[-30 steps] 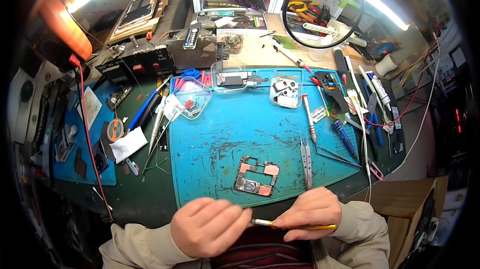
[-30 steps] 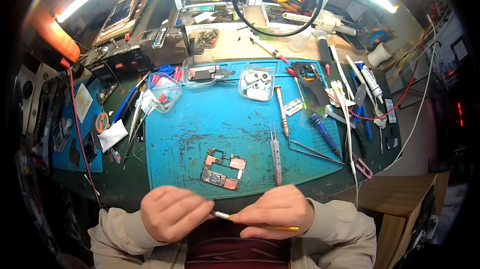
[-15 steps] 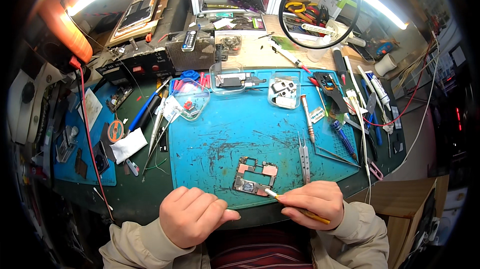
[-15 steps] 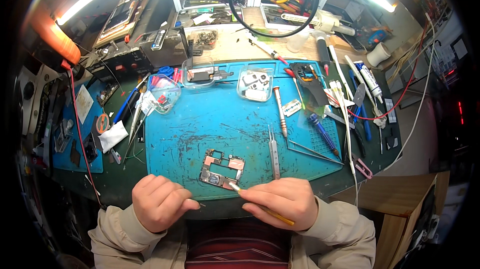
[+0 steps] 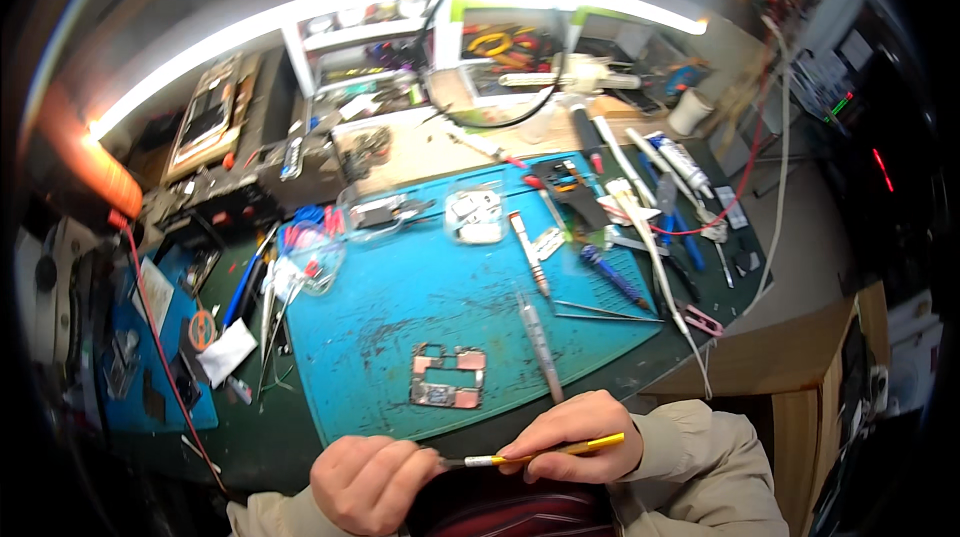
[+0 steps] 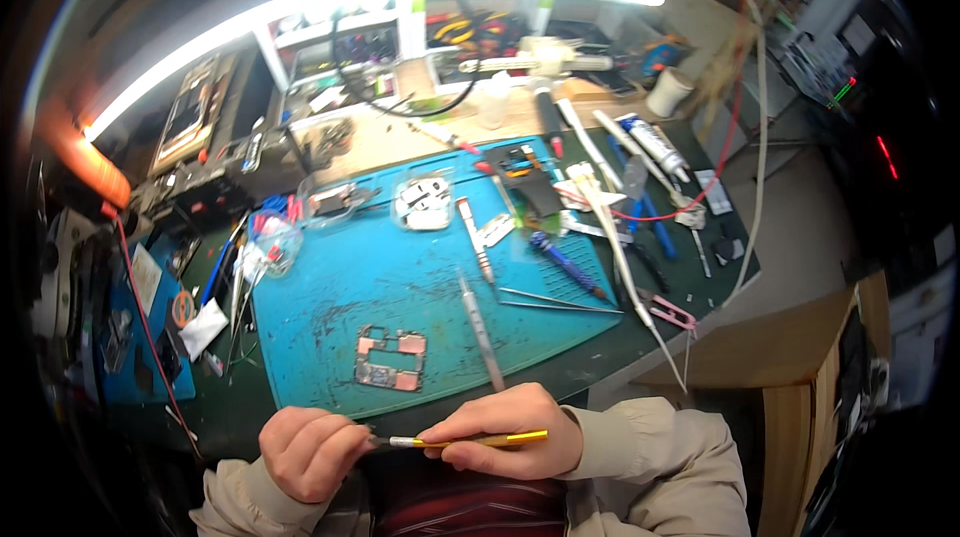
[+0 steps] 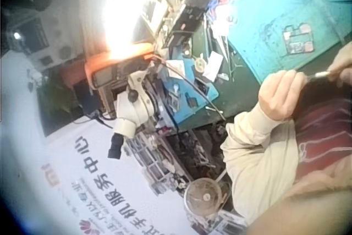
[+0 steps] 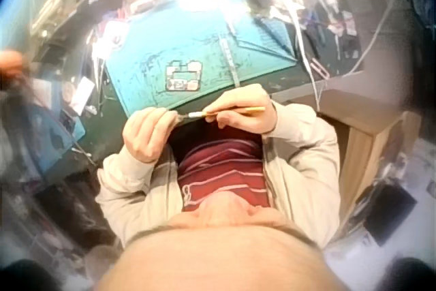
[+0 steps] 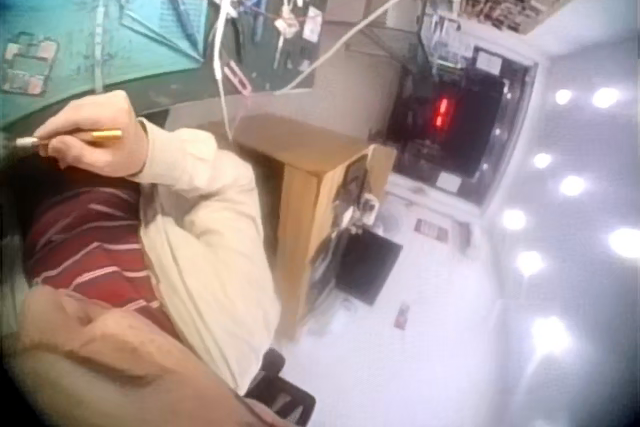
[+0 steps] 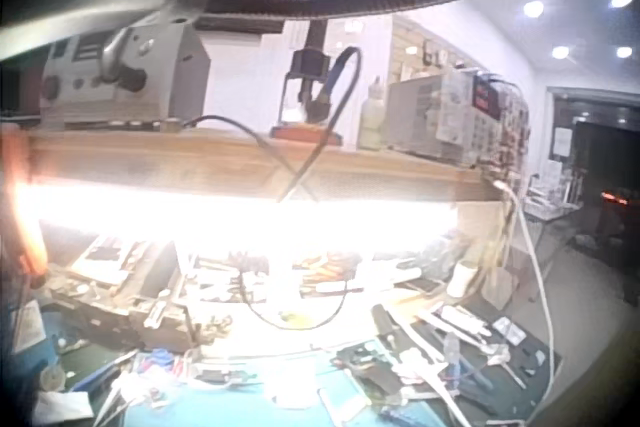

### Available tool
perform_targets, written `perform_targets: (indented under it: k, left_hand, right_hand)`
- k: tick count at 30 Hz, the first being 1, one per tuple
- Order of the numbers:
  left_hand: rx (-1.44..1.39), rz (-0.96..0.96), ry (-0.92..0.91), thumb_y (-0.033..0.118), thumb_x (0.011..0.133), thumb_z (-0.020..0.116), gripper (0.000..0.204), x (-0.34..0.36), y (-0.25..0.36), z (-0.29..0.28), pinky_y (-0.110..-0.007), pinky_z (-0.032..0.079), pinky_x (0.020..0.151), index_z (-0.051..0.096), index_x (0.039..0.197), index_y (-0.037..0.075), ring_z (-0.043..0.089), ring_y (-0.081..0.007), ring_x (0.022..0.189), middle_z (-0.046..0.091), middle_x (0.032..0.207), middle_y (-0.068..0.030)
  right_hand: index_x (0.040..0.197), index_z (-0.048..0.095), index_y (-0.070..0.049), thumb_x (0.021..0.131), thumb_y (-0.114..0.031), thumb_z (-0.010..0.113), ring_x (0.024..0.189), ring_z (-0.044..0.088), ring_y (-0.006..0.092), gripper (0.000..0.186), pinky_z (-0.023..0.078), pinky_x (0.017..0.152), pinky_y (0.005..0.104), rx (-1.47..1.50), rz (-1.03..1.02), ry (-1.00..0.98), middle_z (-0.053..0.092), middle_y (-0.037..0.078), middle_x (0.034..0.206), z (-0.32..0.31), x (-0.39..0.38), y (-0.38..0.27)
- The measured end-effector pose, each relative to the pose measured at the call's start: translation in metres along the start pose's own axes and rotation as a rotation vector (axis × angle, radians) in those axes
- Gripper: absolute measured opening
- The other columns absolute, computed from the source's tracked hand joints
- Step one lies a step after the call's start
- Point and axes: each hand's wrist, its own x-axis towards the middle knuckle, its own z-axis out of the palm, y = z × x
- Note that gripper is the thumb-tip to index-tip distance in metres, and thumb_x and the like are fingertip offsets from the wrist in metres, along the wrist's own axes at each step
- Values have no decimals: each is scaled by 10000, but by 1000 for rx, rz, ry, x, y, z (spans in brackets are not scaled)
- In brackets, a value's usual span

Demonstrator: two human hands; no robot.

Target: The person works on a small electronic circuit board, using tweezers to remove a component and a brush to clean the surface. They then apply a liquid from a bottle onto the board and continue cleaning with the brush.

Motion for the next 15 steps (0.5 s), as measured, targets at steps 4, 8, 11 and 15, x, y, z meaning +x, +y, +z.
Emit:
perform_targets:
  k: [4, 8, 11, 15]
  left_hand:
    - [-13, -193, 70, 286, 789, 907, 318, -27, -8, -3, -390, 498, 618, 665, 870, 95, 651, -260, 683, 655, 766, -29]
    - [-49, -112, 4, 155, 996, 782, 168, -59, -20, -48, -410, 565, 690, 699, 1024, 12, 679, -331, 767, 681, 864, -137]
    - [183, -186, 133, 119, 1018, 757, 157, -73, -17, -66, -431, 547, 657, 700, 930, 2, 648, -326, 700, 659, 793, -128]
    - [652, -451, 292, 81, 997, 767, 185, -120, -12, -82, -450, 545, 831, 733, 1143, -27, 678, -322, 912, 721, 1044, -160]
  right_hand:
    - [1231, 760, -9, 969, -43, 776, 833, 775, 270, 265, 615, 719, 327, -358, -81, 166, 789, 132, 1003, -23, -6, -13]
    - [1212, 758, -76, 876, -56, 780, 914, 732, 257, 338, 599, 754, 358, -1226, -208, 257, 738, 75, 1074, -58, -5, -6]
    - [1260, 753, -95, 889, -45, 700, 969, 735, 265, 378, 600, 808, 369, -1480, -142, 288, 752, 80, 1134, -78, -9, -7]
    - [1141, 773, -96, 928, -90, 723, 815, 698, 283, 219, 559, 708, 417, -1572, -1, 567, 739, 82, 918, -135, -3, -4]
